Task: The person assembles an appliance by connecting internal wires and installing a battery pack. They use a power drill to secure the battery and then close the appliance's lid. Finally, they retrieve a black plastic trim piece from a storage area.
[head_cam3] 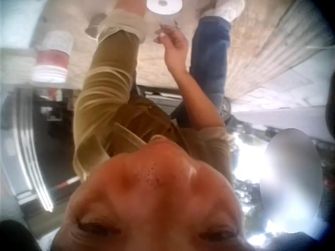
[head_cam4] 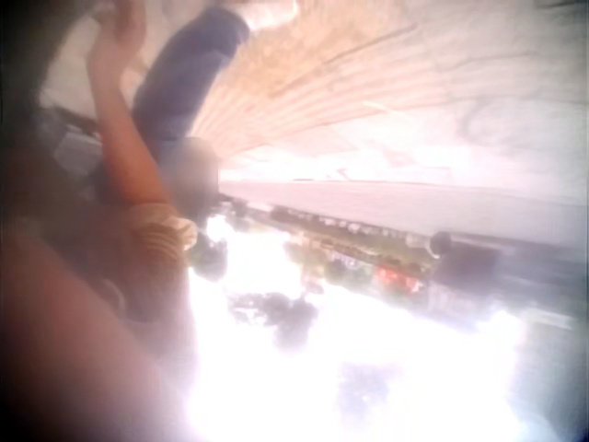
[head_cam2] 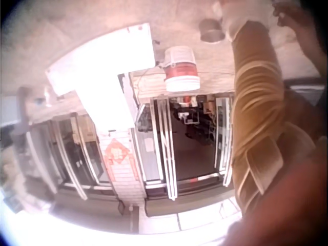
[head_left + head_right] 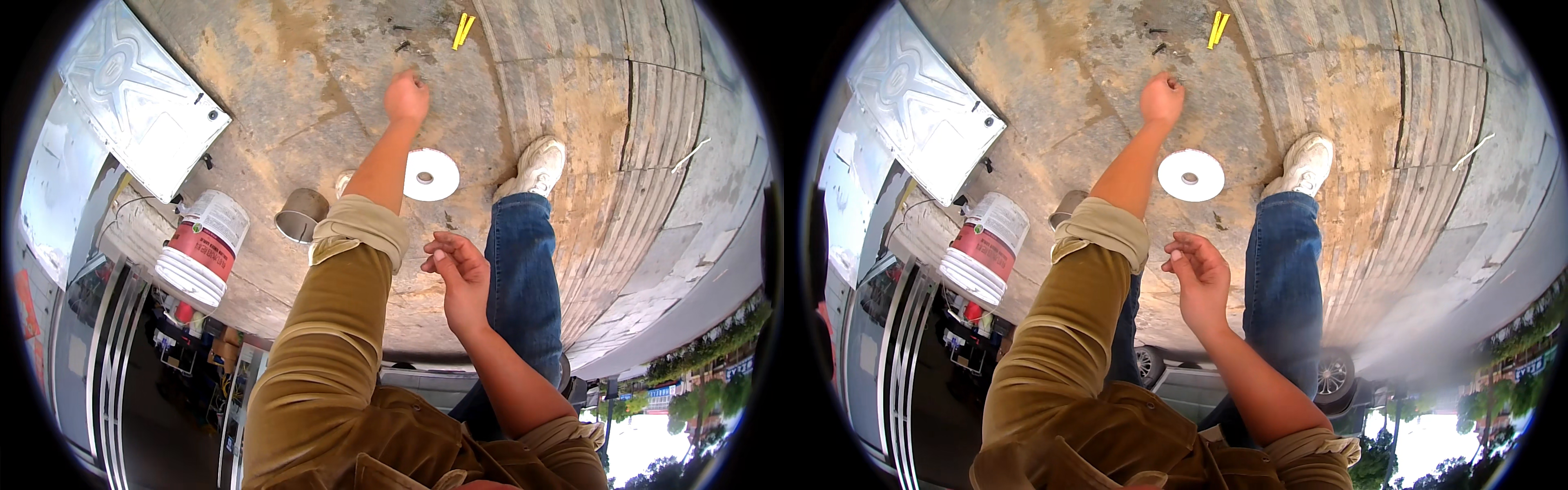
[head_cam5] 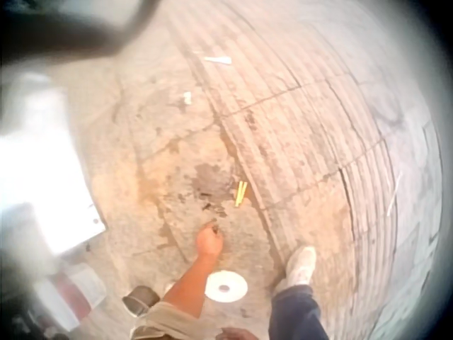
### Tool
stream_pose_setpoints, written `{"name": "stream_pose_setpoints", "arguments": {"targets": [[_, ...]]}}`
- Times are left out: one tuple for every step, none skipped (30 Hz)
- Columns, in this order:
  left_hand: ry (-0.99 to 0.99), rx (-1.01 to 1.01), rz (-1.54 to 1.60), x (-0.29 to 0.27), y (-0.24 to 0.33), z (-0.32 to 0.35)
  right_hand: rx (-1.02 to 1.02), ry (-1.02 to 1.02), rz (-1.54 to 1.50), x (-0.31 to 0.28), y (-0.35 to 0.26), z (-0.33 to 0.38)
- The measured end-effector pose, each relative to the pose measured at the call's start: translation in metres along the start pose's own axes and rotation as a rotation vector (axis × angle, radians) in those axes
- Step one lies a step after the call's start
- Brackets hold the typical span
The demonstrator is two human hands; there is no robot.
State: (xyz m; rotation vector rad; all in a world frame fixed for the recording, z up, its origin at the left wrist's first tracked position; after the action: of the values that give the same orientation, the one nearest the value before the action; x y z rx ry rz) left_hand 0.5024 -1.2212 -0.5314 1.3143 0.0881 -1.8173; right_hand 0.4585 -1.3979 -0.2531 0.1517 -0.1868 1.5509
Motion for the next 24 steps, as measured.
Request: {"name": "stream_pose_setpoints", "arguments": {"targets": [[-0.025, 0.001, 0.009, -0.001, -0.002, -0.002, 0.001, 0.002, 0.001, 0.000, 0.000, 0.000], [-0.049, 0.002, 0.020, -0.002, -0.003, -0.003, 0.004, 0.000, -0.002, 0.000, 0.000, 0.000], [-0.040, 0.043, 0.012, -0.005, -0.001, -0.003, 0.006, -0.003, -0.006, 0.000, 0.000, -0.001], [-0.033, 0.085, 0.003, -0.007, 0.002, -0.003, 0.009, -0.005, -0.010, 0.000, 0.000, -0.001], [-0.024, 0.128, 0.003, -0.008, 0.007, -0.004, 0.006, -0.002, -0.009, -0.001, -0.001, -0.001], [-0.057, 0.154, -0.031, -0.007, 0.012, -0.006, 0.004, 0.002, -0.008, -0.001, -0.002, -0.001], [-0.090, 0.180, -0.066, -0.006, 0.016, -0.008, 0.001, 0.005, -0.007, -0.002, -0.002, -0.001], [-0.121, 0.203, -0.107, -0.004, 0.015, -0.009, 0.000, 0.004, -0.006, -0.002, -0.002, -0.002], [-0.142, 0.221, -0.139, -0.002, 0.014, -0.010, -0.001, 0.002, -0.005, -0.002, -0.002, -0.002], [-0.163, 0.239, -0.171, -0.001, 0.013, -0.012, -0.003, 0.000, -0.003, -0.003, -0.002, -0.003], [-0.188, 0.261, -0.203, -0.001, 0.014, -0.013, 0.001, 0.003, -0.004, -0.003, -0.002, -0.002], [-0.174, 0.242, -0.173, -0.003, 0.016, -0.012, 0.004, 0.006, -0.003, -0.003, -0.003, -0.002], [-0.159, 0.223, -0.143, -0.003, 0.018, -0.009, 0.007, 0.008, -0.003, -0.003, -0.003, -0.001], [-0.142, 0.204, -0.114, -0.004, 0.019, -0.009, 0.002, 0.022, -0.004, -0.003, -0.005, -0.001], [-0.149, 0.220, -0.122, -0.002, 0.023, -0.010, -0.003, 0.036, -0.005, -0.003, -0.006, 0.000], [-0.157, 0.236, -0.129, 0.000, 0.027, -0.010, -0.008, 0.051, -0.006, -0.003, -0.007, 0.000], [-0.162, 0.250, -0.134, 0.003, 0.029, -0.011, -0.017, 0.044, -0.008, -0.003, -0.007, -0.001], [-0.178, 0.260, -0.154, 0.006, 0.030, -0.013, -0.026, 0.037, -0.009, -0.004, -0.008, -0.001], [-0.194, 0.271, -0.174, 0.008, 0.031, -0.014, -0.034, 0.030, -0.010, -0.005, -0.008, -0.002], [-0.211, 0.280, -0.195, 0.012, 0.030, -0.015, -0.039, 0.040, -0.013, -0.006, -0.008, -0.003], [-0.194, 0.292, -0.209, 0.014, 0.028, -0.015, -0.043, 0.049, -0.015, -0.007, -0.008, -0.003], [-0.177, 0.304, -0.223, 0.015, 0.027, -0.015, -0.047, 0.057, -0.017, -0.008, -0.008, -0.004], [-0.165, 0.322, -0.234, 0.012, 0.031, -0.015, -0.043, 0.067, -0.024, -0.009, -0.008, -0.004], [-0.103, 0.325, -0.176, 0.007, 0.035, -0.014, -0.039, 0.077, -0.031, -0.010, -0.008, -0.003]]}}
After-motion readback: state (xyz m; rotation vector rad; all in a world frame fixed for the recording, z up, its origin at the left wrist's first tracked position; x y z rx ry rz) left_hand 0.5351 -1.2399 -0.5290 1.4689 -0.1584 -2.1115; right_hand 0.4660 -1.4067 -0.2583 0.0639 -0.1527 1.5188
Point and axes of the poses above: each hand's wrist, its own z-axis away from the middle knuckle, its own x-axis out of the palm, y = z × x, the point moved 6 cm from there along -z, towards the middle knuckle, and after that the axes turned 13 degrees about x, right-handed, at the moved point
